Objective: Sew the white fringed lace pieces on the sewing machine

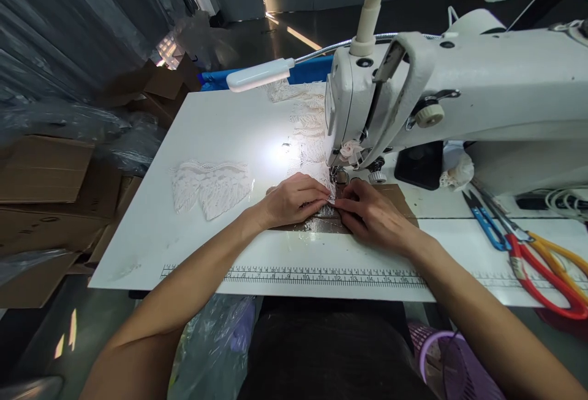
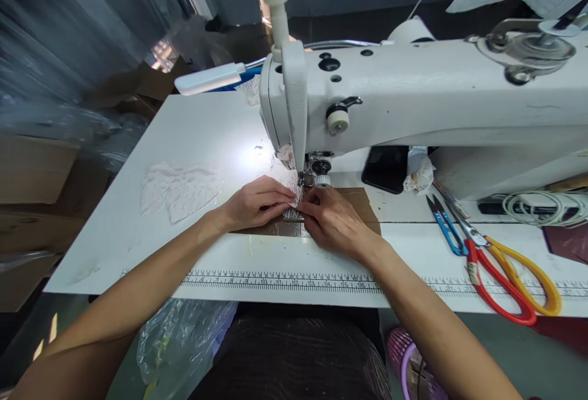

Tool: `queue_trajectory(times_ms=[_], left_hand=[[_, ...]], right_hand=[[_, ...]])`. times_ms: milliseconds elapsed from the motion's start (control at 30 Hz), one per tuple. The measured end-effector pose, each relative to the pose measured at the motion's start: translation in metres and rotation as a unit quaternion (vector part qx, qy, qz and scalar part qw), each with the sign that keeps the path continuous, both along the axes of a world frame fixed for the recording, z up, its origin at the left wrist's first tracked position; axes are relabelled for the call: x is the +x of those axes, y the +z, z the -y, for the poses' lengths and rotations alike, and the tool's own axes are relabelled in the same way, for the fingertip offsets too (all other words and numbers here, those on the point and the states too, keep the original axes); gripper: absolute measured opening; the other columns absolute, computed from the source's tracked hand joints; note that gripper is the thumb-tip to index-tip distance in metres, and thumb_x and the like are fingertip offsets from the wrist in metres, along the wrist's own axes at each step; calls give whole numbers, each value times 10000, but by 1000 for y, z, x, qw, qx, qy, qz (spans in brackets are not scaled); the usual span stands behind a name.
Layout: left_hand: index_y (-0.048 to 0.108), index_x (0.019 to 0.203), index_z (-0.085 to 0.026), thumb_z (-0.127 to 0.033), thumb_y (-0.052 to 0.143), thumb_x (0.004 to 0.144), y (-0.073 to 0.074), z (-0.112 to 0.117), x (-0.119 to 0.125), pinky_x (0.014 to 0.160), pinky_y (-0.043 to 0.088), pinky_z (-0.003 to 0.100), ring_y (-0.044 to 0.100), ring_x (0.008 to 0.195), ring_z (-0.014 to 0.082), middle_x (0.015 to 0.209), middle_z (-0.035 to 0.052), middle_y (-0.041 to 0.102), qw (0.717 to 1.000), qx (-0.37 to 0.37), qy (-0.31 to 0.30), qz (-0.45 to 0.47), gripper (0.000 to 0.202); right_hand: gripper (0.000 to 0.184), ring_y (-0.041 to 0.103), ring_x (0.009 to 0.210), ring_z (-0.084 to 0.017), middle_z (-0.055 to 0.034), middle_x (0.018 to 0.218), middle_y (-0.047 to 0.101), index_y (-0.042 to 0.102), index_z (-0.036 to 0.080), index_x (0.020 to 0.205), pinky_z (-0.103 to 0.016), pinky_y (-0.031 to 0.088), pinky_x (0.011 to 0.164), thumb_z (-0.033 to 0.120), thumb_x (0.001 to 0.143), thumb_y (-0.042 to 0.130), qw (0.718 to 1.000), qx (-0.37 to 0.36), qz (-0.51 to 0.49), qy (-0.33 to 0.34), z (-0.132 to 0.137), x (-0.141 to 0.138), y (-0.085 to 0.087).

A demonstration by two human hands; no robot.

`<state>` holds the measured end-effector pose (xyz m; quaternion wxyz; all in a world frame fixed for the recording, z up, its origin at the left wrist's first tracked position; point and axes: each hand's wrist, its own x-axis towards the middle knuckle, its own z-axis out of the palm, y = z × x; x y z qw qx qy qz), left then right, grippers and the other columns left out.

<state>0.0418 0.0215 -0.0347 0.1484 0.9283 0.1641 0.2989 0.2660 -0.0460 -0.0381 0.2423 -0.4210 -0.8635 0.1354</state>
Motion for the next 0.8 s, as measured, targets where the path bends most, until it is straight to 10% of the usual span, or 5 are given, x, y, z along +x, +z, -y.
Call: queue_trajectory(times_ms=[800], left_hand=[[662,873,-177,-140,529,952,2,7,2,706,483,303,613,747,138,956,43,717,972,206,-13,-112,159]], right_hand=[[363,576,999,-279,-151,1121,537,651,194,1265,-498,534,894,227,948,477,998,23,-26,-45,-12,9,-12]])
